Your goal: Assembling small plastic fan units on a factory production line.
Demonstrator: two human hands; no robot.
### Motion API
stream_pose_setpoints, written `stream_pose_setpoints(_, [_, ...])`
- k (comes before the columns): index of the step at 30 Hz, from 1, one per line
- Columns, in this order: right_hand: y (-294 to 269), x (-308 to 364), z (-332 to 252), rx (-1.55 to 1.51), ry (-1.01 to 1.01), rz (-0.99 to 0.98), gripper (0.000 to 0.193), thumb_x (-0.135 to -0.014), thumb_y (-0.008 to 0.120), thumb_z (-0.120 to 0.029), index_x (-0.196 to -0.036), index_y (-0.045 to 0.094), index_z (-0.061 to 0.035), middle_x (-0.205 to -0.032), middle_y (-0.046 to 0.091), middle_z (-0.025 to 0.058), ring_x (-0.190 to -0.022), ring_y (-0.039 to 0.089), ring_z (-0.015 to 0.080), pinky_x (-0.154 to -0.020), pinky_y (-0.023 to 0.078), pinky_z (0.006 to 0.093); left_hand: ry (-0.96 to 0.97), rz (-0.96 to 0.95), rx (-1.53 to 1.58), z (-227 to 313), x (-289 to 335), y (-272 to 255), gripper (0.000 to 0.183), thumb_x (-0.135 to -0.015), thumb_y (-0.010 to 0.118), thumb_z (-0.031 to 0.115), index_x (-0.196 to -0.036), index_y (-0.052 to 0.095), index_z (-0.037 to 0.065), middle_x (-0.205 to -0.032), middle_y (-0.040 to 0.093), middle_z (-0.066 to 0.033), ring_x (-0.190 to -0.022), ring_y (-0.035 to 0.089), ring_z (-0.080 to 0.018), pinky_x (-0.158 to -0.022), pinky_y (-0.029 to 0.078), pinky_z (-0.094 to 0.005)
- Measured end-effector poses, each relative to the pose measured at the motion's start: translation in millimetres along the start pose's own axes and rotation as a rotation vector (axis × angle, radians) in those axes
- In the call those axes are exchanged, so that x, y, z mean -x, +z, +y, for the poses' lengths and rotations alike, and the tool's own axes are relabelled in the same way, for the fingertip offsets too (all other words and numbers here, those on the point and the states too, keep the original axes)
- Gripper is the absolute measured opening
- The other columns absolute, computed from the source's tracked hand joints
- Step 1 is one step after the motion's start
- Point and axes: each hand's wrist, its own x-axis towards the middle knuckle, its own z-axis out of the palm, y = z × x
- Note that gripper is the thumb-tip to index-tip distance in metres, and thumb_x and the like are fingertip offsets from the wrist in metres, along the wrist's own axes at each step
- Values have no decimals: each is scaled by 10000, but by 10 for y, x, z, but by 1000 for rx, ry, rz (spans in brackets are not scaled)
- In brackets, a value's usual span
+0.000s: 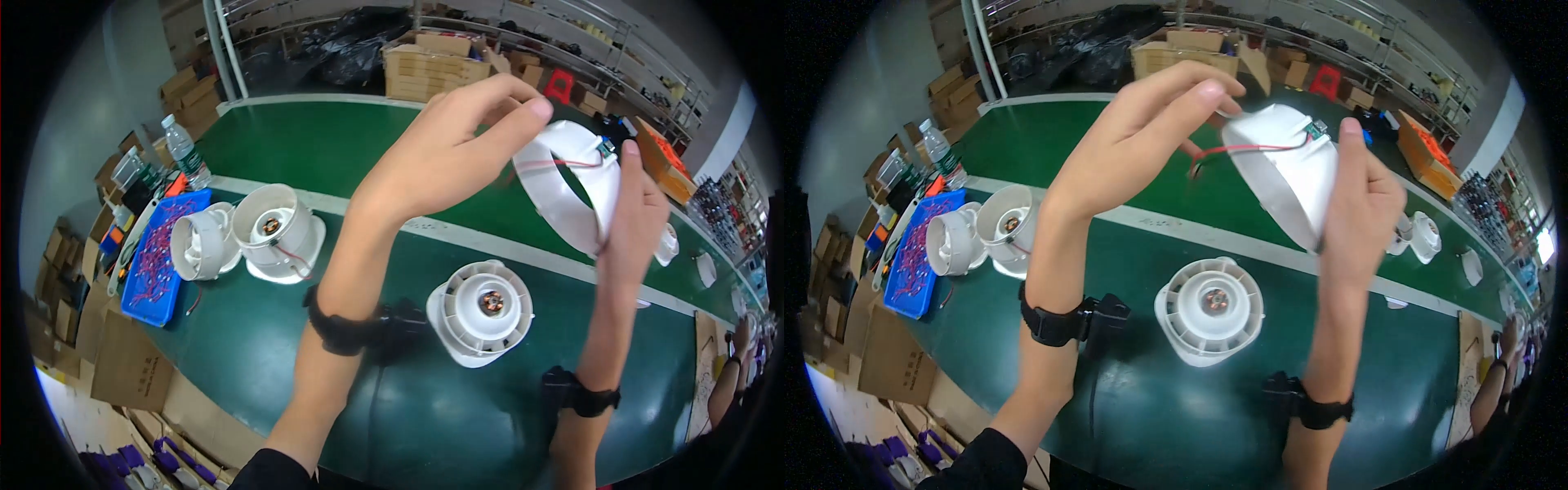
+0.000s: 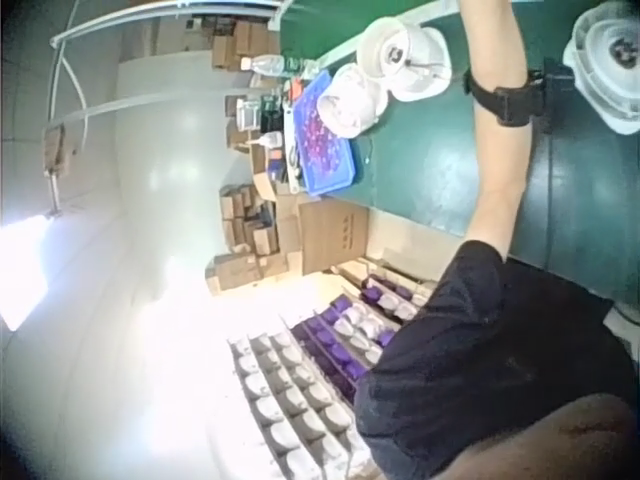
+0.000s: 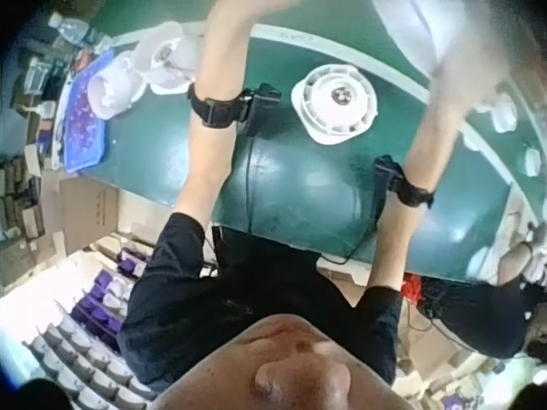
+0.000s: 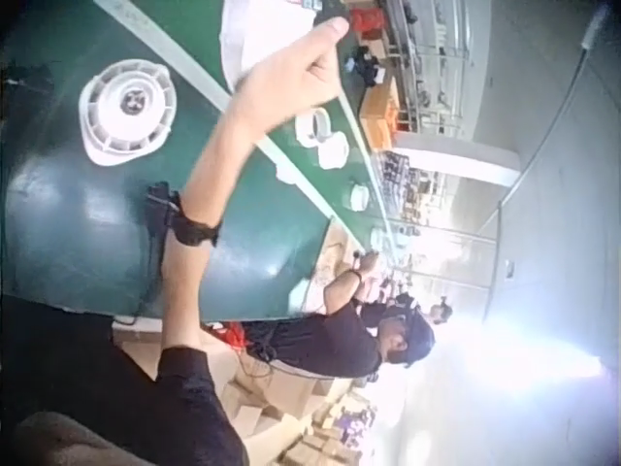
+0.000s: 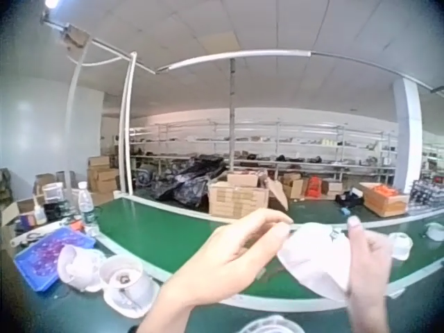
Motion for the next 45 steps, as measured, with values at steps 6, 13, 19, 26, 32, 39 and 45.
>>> stream_pose_setpoints(6, [178, 181, 120, -43, -66, -15, 440, -1033, 577, -292, -670, 606, -44, -608, 488, -66, -573, 361, 7, -490, 270, 231, -34, -177, -198, -95, 105, 27, 606, -853, 642, 91, -1420, 433, 53, -1335, 549, -149, -1142, 618, -260, -955, 510, -373])
stream_pose_setpoints(13, [216, 317, 50, -196, -66, -589, 292, -1031, 565, -253, -989, 664, 19, -803, 620, -15, -718, 523, 35, -620, 437, 221, 329, 30, -334, -214, -63, 63, 440, -744, 722, 91, -1178, 653, 58, -1094, 684, -99, -984, 661, -214, -851, 512, -318])
stream_pose_setpoints(19, [204, 196, 21, -450, 222, -736, 307, -1016, 560, -234, -1154, 613, 35, -941, 706, 86, -806, 675, 125, -707, 549, 274, 247, 138, -355, -193, -60, 119, 417, -774, 692, 79, -1185, 630, 41, -1134, 659, -107, -994, 668, -230, -818, 531, -331])
stream_pose_setpoints(26, [126, 119, 54, -458, 71, -623, 331, -1022, 502, -180, -1246, 552, 59, -1000, 711, 163, -865, 721, 222, -769, 568, 307, -29, 331, 104, -116, -72, 135, 261, -956, 566, 129, -1159, 619, -27, -1059, 672, -111, -893, 678, -167, -709, 544, -292])
stream_pose_setpoints(32, [101, 200, 46, -244, -116, -778, 305, -953, 558, -51, -1239, 536, 54, -1049, 688, 152, -936, 673, 201, -858, 525, 334, -120, 230, 158, -3, -16, 184, 334, -963, 661, 302, -1017, 695, -26, -863, 699, -36, -781, 614, -72, -668, 496, -244])
stream_pose_setpoints(39, [105, 147, 9, -47, -74, -723, 170, -938, 582, -103, -1000, 607, 54, -855, 696, 178, -768, 684, 254, -721, 527, 383, -183, 170, 110, -54, 9, 40, 289, -965, 650, 231, -992, 709, -50, -885, 709, -45, -828, 611, -74, -740, 503, -261])
stream_pose_setpoints(45, [-193, -71, 624, 667, -182, -880, 158, -860, 647, -114, -977, 639, -8, -910, 662, 249, -908, 651, 392, -773, 512, 458, -144, 185, -274, -175, 36, -72, 232, -916, 632, 151, -1020, 697, -46, -880, 715, -74, -848, 647, -118, -763, 518, -286])
